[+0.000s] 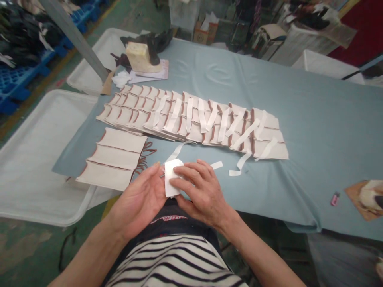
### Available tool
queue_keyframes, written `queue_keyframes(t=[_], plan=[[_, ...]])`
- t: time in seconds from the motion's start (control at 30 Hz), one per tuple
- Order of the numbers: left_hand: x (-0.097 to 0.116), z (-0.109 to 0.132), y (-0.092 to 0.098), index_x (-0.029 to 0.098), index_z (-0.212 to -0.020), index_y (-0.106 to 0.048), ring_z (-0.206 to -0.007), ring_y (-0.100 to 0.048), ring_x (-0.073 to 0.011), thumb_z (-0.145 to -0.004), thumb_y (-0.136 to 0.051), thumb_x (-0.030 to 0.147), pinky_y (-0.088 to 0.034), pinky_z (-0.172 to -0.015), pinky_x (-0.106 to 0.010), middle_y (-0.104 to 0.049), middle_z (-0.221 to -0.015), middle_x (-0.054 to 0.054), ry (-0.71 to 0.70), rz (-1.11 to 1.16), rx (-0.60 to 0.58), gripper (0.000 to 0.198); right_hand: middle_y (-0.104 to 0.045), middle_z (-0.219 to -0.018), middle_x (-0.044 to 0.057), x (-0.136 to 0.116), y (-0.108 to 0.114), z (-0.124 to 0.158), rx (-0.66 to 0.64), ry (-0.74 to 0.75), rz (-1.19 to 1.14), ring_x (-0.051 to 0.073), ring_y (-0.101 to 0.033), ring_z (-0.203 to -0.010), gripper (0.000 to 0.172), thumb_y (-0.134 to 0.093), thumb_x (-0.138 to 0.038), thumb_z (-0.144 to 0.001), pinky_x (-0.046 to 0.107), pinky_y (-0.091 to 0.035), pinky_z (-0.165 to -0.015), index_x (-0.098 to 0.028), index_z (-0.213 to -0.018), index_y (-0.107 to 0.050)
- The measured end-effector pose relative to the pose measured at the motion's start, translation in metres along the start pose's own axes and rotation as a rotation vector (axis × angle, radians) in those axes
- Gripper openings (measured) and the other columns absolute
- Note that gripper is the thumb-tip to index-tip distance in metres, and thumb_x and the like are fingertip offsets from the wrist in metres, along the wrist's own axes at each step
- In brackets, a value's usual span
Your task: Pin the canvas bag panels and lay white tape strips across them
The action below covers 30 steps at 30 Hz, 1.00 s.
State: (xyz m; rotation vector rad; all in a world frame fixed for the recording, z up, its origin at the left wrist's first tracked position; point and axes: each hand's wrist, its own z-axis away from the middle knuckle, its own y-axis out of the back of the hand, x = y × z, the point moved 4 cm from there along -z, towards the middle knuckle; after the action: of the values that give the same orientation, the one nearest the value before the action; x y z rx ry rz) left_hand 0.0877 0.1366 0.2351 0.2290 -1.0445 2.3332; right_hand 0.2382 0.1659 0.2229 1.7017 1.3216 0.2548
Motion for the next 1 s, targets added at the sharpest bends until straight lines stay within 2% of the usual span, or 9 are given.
queue_keyframes(t=[0.23,0.4,0.47,0.57,0.67,0.73,0.83,0.93,1.0], plan=[[0.014,0.002,0.007,0.009,-0.149,-0.067,-0.099,-0.083,-0.0267,-0.115,-0.039,0.023,-0.067,-0.101,-0.040,-0.085,-0.114,-0.017,0.039,-0.030,-0.101,0.046,-0.083,-0.119,0.006,-0.014,-0.011,-0.010,0.069,-0.058,-0.049,0.025,-0.068,-0.119,0.017,-0.064,-0.021,-0.101,0.046,-0.043,-0.121,-0.026,-0.112,-0.075],[0.027,0.001,0.029,0.009,-0.140,-0.073,-0.101,-0.081,-0.0255,-0.115,-0.045,0.026,-0.064,-0.102,-0.036,-0.085,-0.113,-0.016,0.049,-0.088,-0.198,0.041,-0.084,-0.108,0.004,-0.030,-0.027,-0.027,0.157,-0.198,-0.155,0.023,-0.072,-0.111,0.015,-0.064,-0.014,-0.102,0.045,-0.048,-0.113,-0.025,-0.100,-0.075],[0.032,0.000,0.040,0.009,-0.131,-0.077,-0.105,-0.079,-0.0268,-0.112,-0.057,0.035,-0.062,-0.102,-0.035,-0.085,-0.112,-0.016,0.042,-0.142,-0.246,0.038,-0.084,-0.104,0.005,-0.035,-0.035,-0.033,0.189,-0.301,-0.257,0.021,-0.074,-0.103,0.018,-0.061,-0.013,-0.104,0.043,-0.054,-0.105,-0.023,-0.097,-0.074],[0.040,-0.003,0.056,0.012,-0.118,-0.081,-0.110,-0.076,-0.0297,-0.099,-0.074,0.057,-0.059,-0.103,-0.035,-0.085,-0.108,-0.014,0.018,-0.264,-0.289,0.049,-0.083,-0.094,0.005,-0.038,-0.046,-0.042,0.223,-0.532,-0.390,0.020,-0.075,-0.092,0.021,-0.059,-0.018,-0.104,0.036,-0.058,-0.089,-0.021,-0.091,-0.075],[0.049,-0.008,0.071,0.015,-0.106,-0.082,-0.106,-0.074,-0.0289,-0.091,-0.076,0.071,-0.057,-0.097,-0.033,-0.084,-0.099,-0.010,-0.040,-0.412,-0.246,0.058,-0.081,-0.084,0.003,-0.036,-0.056,-0.045,0.222,-0.812,-0.476,0.019,-0.074,-0.079,0.026,-0.059,-0.028,-0.104,0.031,-0.057,-0.075,-0.020,-0.086,-0.076],[0.055,-0.011,0.078,0.017,-0.099,-0.081,-0.098,-0.072,-0.0263,-0.091,-0.076,0.072,-0.055,-0.089,-0.031,-0.082,-0.092,-0.006,-0.087,-0.487,-0.215,0.057,-0.081,-0.081,0.002,-0.034,-0.062,-0.048,0.212,-0.925,-0.515,0.019,-0.073,-0.073,0.028,-0.060,-0.033,-0.103,0.030,-0.056,-0.070,-0.020,-0.086,-0.077],[0.062,-0.012,0.082,0.017,-0.105,-0.081,-0.097,-0.071,-0.0248,-0.089,-0.082,0.065,-0.053,-0.086,-0.029,-0.081,-0.094,-0.005,-0.116,-0.539,-0.233,0.050,-0.082,-0.082,0.003,-0.036,-0.067,-0.055,0.210,-0.860,-0.426,0.020,-0.073,-0.074,0.022,-0.064,-0.032,-0.100,0.032,-0.055,-0.073,-0.020,-0.088,-0.079],[0.069,-0.012,0.079,0.017,-0.117,-0.079,-0.102,-0.071,-0.0270,-0.085,-0.087,0.053,-0.053,-0.096,-0.032,-0.083,-0.103,-0.007,-0.135,-0.613,-0.277,0.049,-0.080,-0.082,0.005,-0.042,-0.070,-0.062,0.243,-0.682,-0.280,0.021,-0.071,-0.079,0.019,-0.065,-0.026,-0.098,0.036,-0.053,-0.080,-0.021,-0.085,-0.078],[0.073,-0.012,0.077,0.017,-0.118,-0.079,-0.101,-0.071,-0.0274,-0.084,-0.086,0.048,-0.053,-0.098,-0.034,-0.083,-0.104,-0.006,-0.162,-0.678,-0.278,0.046,-0.080,-0.084,0.006,-0.043,-0.073,-0.063,0.263,-0.668,-0.290,0.023,-0.072,-0.084,0.017,-0.067,-0.025,-0.095,0.038,-0.053,-0.086,-0.022,-0.084,-0.078]])
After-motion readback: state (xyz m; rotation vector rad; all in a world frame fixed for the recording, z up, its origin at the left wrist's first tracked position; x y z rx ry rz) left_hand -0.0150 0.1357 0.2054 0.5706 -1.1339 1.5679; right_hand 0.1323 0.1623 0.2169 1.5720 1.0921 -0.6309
